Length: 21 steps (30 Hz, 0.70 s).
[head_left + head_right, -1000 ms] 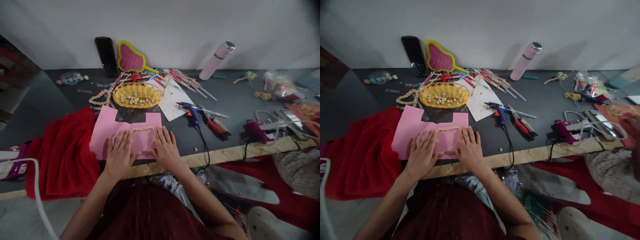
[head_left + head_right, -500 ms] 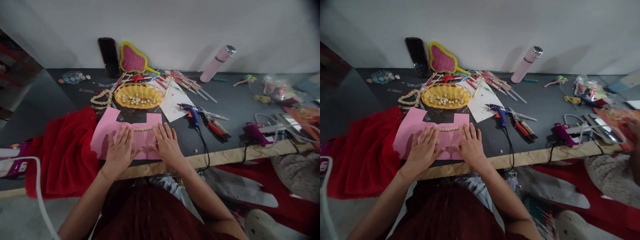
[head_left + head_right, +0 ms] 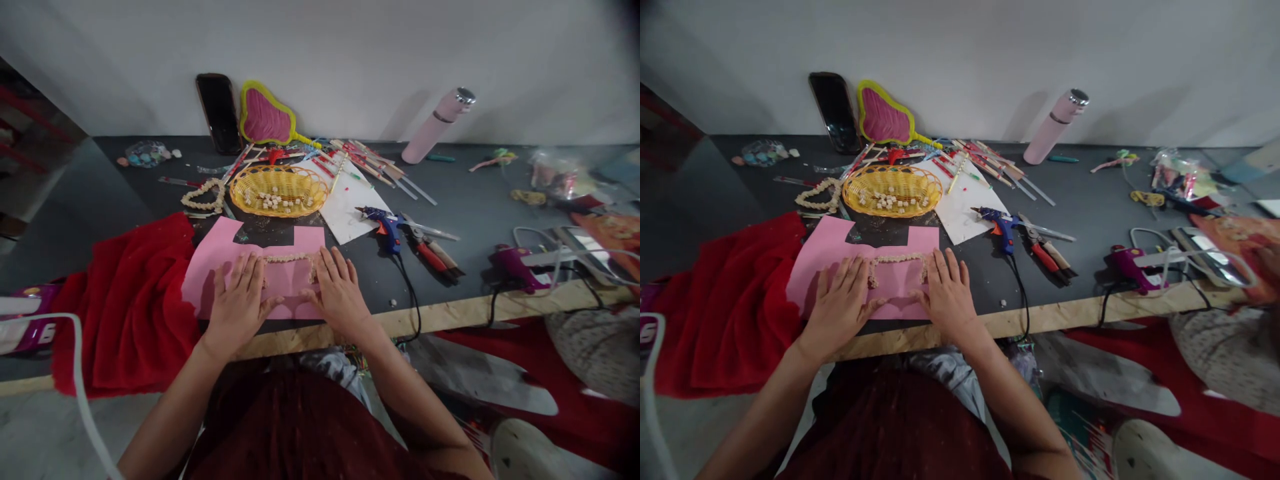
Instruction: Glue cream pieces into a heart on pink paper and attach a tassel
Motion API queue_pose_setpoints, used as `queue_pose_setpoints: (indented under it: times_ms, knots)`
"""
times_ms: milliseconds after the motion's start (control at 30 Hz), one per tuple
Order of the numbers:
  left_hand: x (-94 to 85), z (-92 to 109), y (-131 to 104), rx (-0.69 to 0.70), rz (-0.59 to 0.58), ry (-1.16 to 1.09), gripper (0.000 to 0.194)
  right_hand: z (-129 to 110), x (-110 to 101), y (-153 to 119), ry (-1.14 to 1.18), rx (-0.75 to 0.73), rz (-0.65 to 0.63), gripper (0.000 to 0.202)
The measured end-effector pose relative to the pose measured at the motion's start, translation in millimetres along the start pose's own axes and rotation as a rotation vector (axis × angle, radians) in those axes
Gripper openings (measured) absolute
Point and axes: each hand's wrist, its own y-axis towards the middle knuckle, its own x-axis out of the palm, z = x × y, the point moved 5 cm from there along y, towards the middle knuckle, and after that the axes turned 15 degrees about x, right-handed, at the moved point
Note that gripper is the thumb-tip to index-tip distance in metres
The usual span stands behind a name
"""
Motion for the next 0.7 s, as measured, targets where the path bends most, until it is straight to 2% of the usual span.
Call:
queue_pose_setpoints:
  times_ms: [167,333,700]
  knots:
    - [2.0,-5,-29,-0.044,-0.002,-0.007,0.077,17,-3,-22,-0.016,0.02,0.015,0.059]
    - [9.3,1,-52,-0.01,-0.054,-0.013,0.08,15,-4,-44,-0.007,0.01,0.003,0.054]
    - [17.4,-1,-45,-0.041,-0.069,-0.004,0.078,14,4,-44,0.001,0.032,-0.006,0.058]
